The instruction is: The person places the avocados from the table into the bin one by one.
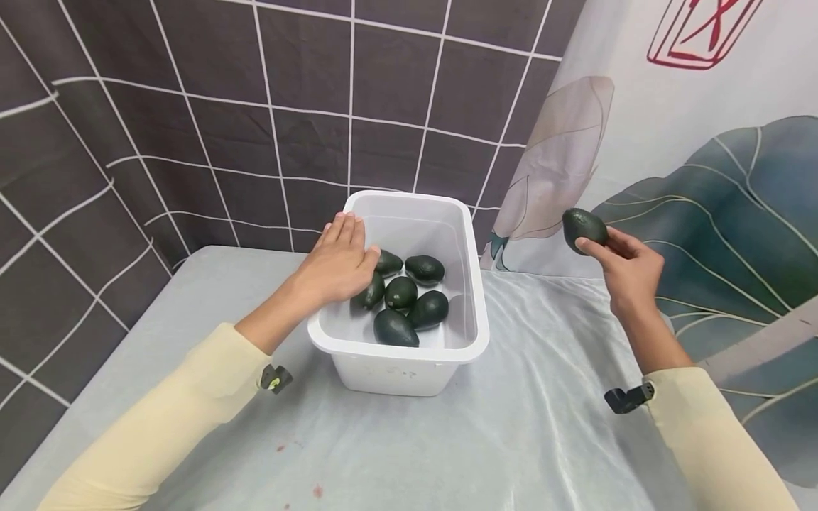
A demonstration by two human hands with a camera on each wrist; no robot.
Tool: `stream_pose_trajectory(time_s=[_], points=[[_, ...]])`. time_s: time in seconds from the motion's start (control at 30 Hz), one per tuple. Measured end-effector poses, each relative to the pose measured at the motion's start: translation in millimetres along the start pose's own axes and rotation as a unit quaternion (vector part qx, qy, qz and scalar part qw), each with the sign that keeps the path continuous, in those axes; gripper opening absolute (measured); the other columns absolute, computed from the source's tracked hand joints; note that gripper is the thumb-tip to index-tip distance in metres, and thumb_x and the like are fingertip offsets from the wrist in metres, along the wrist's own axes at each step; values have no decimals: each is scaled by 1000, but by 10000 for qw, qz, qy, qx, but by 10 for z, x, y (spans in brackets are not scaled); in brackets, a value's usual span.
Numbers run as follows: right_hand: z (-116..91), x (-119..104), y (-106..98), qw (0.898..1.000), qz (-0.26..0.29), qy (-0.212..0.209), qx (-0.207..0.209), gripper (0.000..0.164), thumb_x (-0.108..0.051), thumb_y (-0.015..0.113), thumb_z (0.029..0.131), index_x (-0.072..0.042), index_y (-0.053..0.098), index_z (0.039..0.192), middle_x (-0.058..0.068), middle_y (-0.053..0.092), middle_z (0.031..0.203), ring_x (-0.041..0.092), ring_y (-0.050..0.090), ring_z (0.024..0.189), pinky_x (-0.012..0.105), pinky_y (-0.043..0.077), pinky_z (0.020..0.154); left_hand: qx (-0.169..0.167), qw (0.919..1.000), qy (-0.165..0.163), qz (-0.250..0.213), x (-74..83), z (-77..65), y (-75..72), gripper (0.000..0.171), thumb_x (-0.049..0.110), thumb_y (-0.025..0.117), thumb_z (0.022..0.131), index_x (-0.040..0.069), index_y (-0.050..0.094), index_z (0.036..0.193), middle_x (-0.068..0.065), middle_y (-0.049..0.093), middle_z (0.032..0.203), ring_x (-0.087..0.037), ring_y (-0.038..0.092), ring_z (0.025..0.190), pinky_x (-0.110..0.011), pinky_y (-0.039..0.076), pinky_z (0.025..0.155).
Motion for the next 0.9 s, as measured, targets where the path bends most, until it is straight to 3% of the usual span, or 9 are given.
stream_pose_trajectory(time_s=[0.13,0.23,0.73,0.9], points=[[-75,-117,73,9994,-91,-226,-240,66,-25,100,87,-15,77,148,-19,73,111,1,66,109,8,58,96,4,10000,10,14,18,5,3,80,41,24,118,-12,11,175,-32,1,187,-46,-5,178,-58,1,146],[-139,-185,133,9984,-76,-391,-405,66,-24,100,87,-13,76,148,-18,73,109,2,67,107,5,56,85,-2,10000,17,19,28,10,5,80,41,24,118,-12,11,176,-32,1,187,-46,-5,178,-58,0,146],[-378,-331,510,9886,-262,-902,-1175,62,-22,98,90,-10,76,147,-21,77,108,-1,76,103,6,58,89,26,10000,2,69,18,28,14,79,41,24,118,-12,11,176,-32,2,187,-46,-4,178,-58,1,146],[-433,-351,655,9864,30,-976,-1324,62,-16,99,87,-6,77,144,-19,80,105,-1,78,100,7,60,87,39,9999,-29,88,-1,17,13,79,41,24,118,-12,11,176,-32,2,187,-47,-3,178,-58,1,146]])
Point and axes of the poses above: each hand's wrist, its own z-axis towards the middle knuckle, its own y-axis out of the palm, x = y × z, the point moved 4 cm from there along z, towards the middle knuckle
